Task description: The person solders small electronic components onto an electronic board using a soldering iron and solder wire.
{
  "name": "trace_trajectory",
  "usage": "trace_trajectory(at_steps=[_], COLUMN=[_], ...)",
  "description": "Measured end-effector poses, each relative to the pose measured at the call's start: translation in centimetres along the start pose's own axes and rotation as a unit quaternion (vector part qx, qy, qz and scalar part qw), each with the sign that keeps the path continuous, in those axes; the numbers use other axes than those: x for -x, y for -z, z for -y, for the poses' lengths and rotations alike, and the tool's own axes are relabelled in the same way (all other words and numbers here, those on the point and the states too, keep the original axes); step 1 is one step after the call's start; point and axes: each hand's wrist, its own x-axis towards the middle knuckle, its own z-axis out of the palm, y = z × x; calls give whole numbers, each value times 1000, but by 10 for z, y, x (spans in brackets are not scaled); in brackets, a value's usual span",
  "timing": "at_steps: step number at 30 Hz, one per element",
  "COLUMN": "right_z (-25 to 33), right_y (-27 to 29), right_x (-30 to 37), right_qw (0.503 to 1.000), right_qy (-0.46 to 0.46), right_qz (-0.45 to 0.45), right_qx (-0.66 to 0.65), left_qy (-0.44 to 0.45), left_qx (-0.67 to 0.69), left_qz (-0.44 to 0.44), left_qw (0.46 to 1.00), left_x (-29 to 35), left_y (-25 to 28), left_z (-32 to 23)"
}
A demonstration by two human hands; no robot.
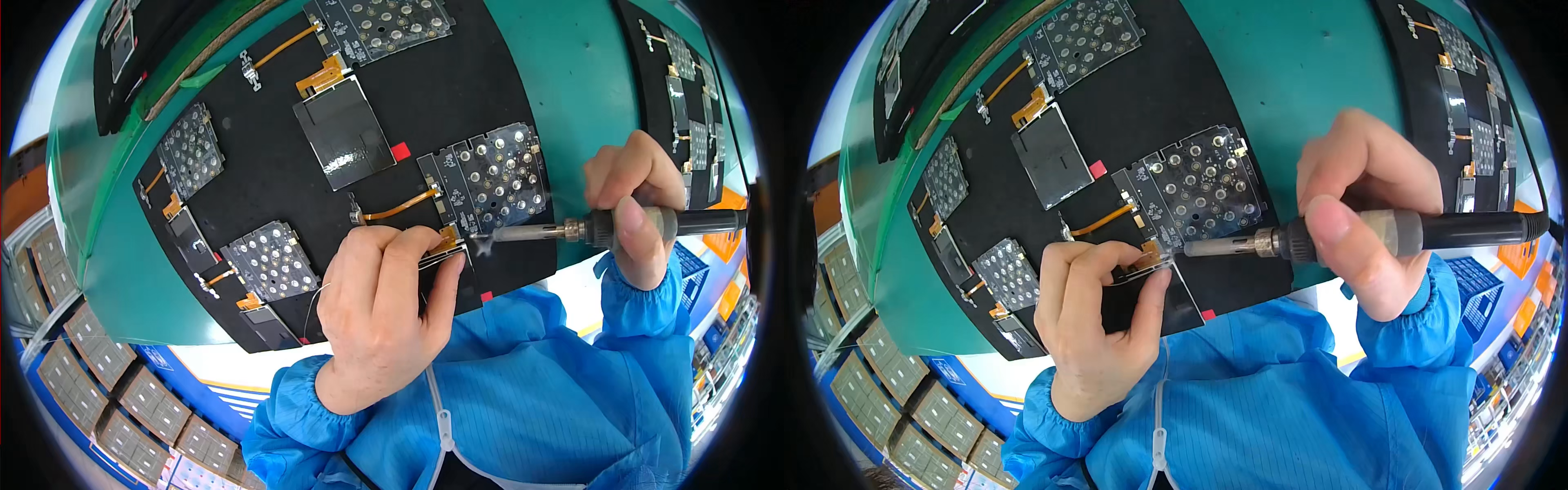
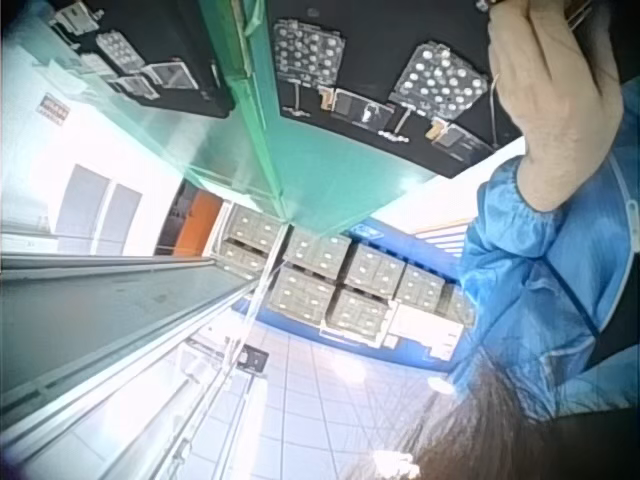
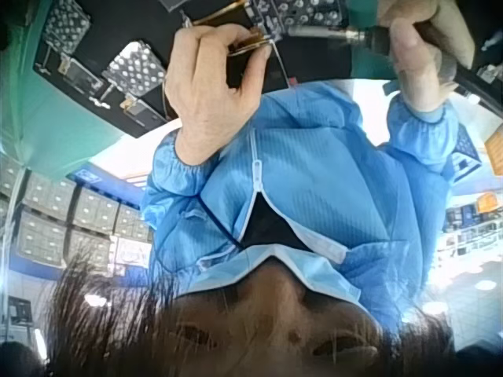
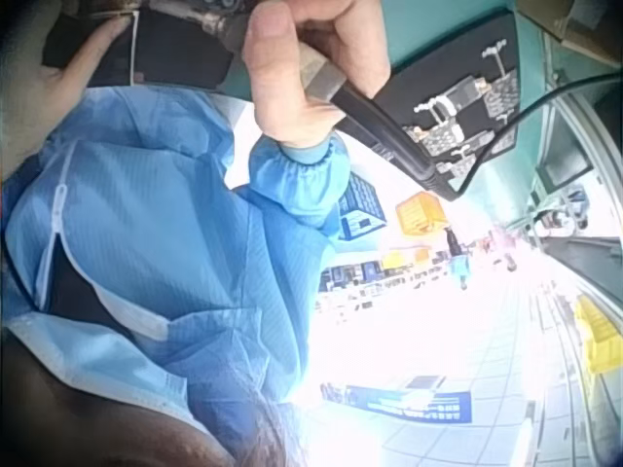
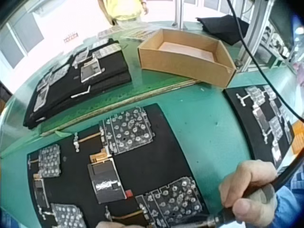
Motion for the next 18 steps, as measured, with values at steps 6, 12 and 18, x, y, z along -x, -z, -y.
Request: trace_trajectory(at_steps=[6,12,18], right_z=[1,7,19], right_y=[-2,14,33], right_x=[-2,-20,-67], right_qw=[999,971,914], right_qy=[-2,60,238], right_qz=[-35,-223,-323], right_qx=[0,64,63], left_qy=[11,52,264], left_qx=[-11,-64,-84], left_qz=[-12,-135,-285], left_qw=[1000,987,917], left_x=[-3,18,44], left_y=[8,51,108], left_z=[-4,-12,48])
